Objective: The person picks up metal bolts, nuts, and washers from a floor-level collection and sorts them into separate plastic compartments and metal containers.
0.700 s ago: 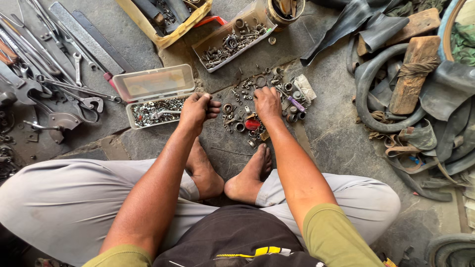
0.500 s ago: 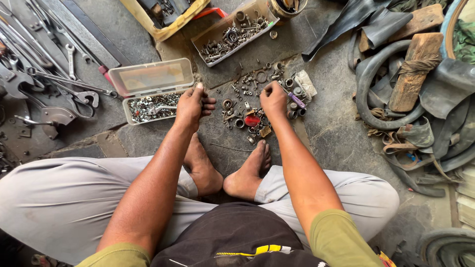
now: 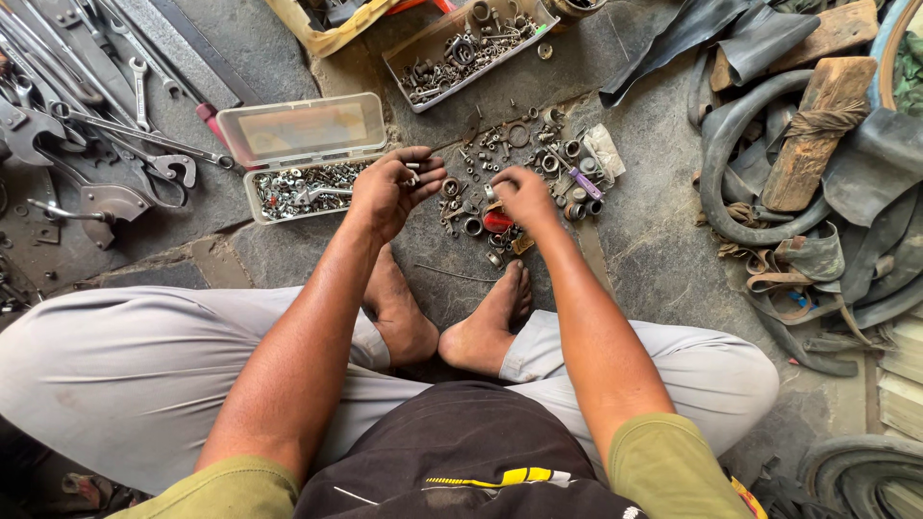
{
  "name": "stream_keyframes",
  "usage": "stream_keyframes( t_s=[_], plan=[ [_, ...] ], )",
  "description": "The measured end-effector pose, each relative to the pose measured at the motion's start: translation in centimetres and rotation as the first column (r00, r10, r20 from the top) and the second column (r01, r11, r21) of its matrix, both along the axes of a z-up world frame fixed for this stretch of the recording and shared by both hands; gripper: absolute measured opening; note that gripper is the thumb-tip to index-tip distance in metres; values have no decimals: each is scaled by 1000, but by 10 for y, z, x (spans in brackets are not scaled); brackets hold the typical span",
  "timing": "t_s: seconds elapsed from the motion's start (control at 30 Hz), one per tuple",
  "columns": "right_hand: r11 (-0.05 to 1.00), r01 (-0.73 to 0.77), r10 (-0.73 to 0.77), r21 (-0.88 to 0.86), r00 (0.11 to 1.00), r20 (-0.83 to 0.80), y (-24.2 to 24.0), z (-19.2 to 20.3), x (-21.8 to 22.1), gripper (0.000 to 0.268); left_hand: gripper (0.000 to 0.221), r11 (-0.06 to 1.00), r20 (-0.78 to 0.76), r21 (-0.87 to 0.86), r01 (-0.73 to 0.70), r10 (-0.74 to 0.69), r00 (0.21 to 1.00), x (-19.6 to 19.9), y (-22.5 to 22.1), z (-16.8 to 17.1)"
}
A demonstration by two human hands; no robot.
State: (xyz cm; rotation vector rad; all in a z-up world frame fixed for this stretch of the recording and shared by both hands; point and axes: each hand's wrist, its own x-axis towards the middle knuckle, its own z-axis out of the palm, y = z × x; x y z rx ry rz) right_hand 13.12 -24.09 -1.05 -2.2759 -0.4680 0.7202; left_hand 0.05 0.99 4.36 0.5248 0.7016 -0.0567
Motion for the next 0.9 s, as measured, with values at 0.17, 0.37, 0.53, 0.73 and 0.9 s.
stream_keyframes(
  t_s=[0.17,0.37,0.53,0.73,0.9],
  plan=[
    [885,-244,323,-397,935,145,-2,21,-22,26,47,998,62,59,-13,10,998,1,-2,-5],
    [906,98,-8,-411,976,217,-27,22,-13,23,27,995,29,100,2,-5,1000,-5,-3,-4],
    [944,-194,258,-267,938,231,4,30,-40,33,23,968,-53,243,65,-54,997,-5,-4,-16],
    [920,-291,353,-261,907,232,71,34,-46,51,19,952,-139,302,47,-5,990,-7,-3,-32],
    [887,-287,358,-361,923,145,77,23,-35,34,19,948,-153,316,35,15,988,-7,4,-38]
  ],
)
